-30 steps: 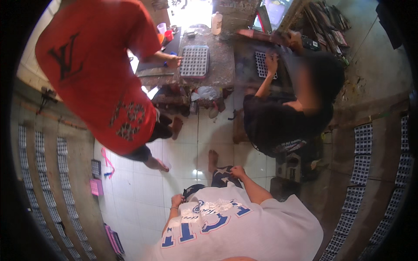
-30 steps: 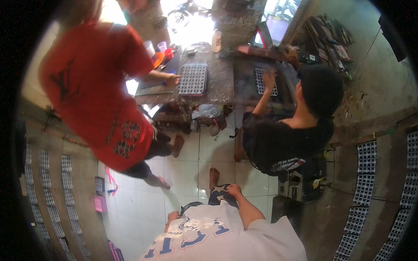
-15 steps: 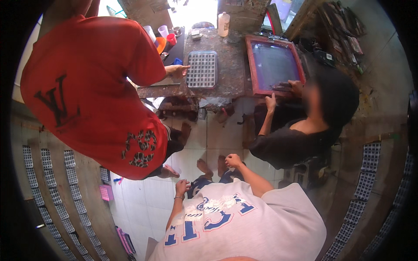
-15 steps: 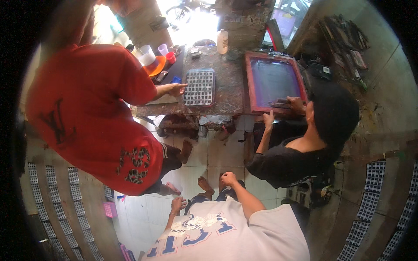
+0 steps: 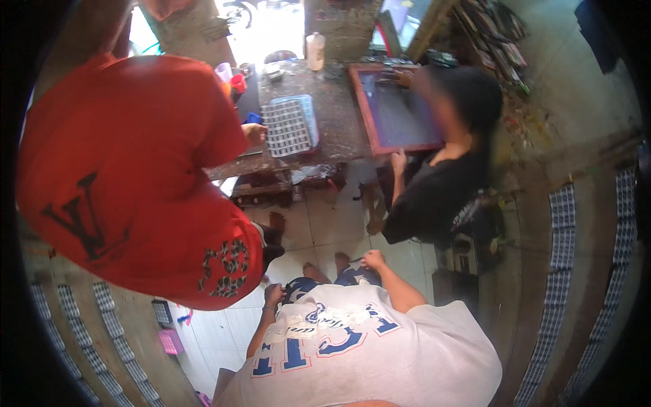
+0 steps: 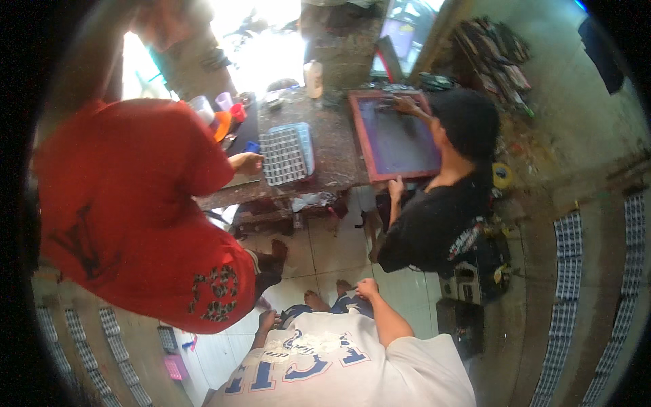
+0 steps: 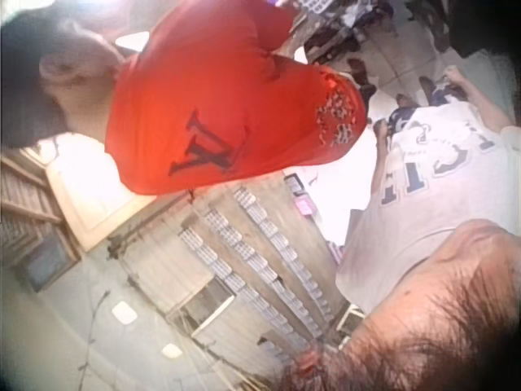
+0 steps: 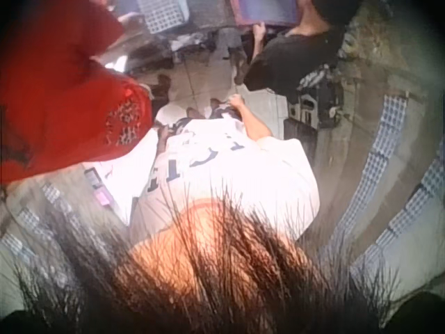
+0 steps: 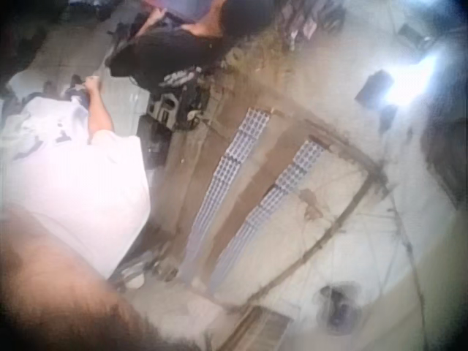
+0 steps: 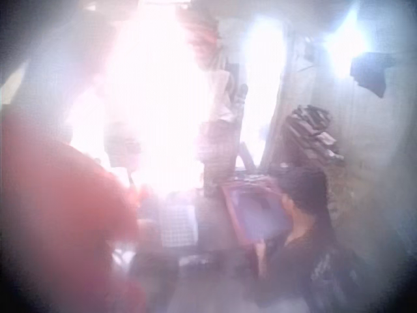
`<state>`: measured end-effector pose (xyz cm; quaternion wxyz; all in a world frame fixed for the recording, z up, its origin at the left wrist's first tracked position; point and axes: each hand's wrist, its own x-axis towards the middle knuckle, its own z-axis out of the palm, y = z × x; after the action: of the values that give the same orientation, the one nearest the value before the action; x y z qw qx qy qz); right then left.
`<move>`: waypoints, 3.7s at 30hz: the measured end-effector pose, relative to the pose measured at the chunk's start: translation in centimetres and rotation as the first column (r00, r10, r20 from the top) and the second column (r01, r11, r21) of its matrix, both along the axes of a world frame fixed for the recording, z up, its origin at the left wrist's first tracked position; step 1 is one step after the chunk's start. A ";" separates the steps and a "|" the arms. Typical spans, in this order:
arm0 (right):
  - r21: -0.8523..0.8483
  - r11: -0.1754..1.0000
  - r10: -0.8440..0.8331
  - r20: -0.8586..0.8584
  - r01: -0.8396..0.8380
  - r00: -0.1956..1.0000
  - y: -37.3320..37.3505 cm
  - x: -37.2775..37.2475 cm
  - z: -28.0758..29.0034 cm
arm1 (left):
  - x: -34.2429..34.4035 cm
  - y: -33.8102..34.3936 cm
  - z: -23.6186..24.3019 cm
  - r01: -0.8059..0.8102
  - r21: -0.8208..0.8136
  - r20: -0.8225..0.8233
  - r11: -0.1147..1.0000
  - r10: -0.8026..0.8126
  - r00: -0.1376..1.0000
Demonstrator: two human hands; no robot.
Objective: The person picks up printed items from a table and hangs them one by one onto a wall to dry.
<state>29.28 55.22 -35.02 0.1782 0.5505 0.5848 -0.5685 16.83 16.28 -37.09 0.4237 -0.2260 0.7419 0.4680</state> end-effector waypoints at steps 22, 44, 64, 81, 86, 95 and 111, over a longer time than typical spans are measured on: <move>-0.002 0.996 0.092 -0.068 -0.093 0.993 -1.0 0.1 1.8 | 0.6 -1.4 -1.9 0.082 0.041 -0.029 0.996 -0.080 0.996; -0.054 0.931 0.353 -0.102 -0.360 0.930 9.7 2.1 -0.5 | 5.6 4.5 -10.0 0.409 0.270 -0.596 0.872 -0.183 0.782; -0.165 0.322 0.912 -0.209 -0.932 0.352 3.3 -9.1 -7.5 | 13.1 7.8 4.9 -0.362 -0.197 -0.420 0.911 0.255 0.871; 0.558 0.237 0.916 -0.401 -0.795 -0.008 -0.2 -3.9 -16.2 | 7.9 0.0 4.9 0.137 -0.421 -0.328 0.897 -0.292 0.898; -0.084 0.958 0.237 -0.303 -0.274 0.923 5.3 6.4 -5.7 | -2.9 13.3 4.9 0.542 -0.324 -0.452 0.776 -0.630 0.631; 0.085 0.908 -0.406 -0.057 0.410 0.912 -2.4 33.9 -2.3 | -8.0 22.3 4.3 0.614 -0.435 -0.653 0.659 -0.700 0.289; 0.241 0.379 -0.926 0.104 0.894 0.364 -50.7 56.6 -4.7 | 31.1 29.8 -1.5 0.879 -0.371 -0.457 -0.298 -0.766 -0.453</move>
<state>85.85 4.53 -39.70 -0.1421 0.8522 0.1979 -0.4630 47.97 46.03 -38.61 0.3958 0.6556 0.6418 0.0396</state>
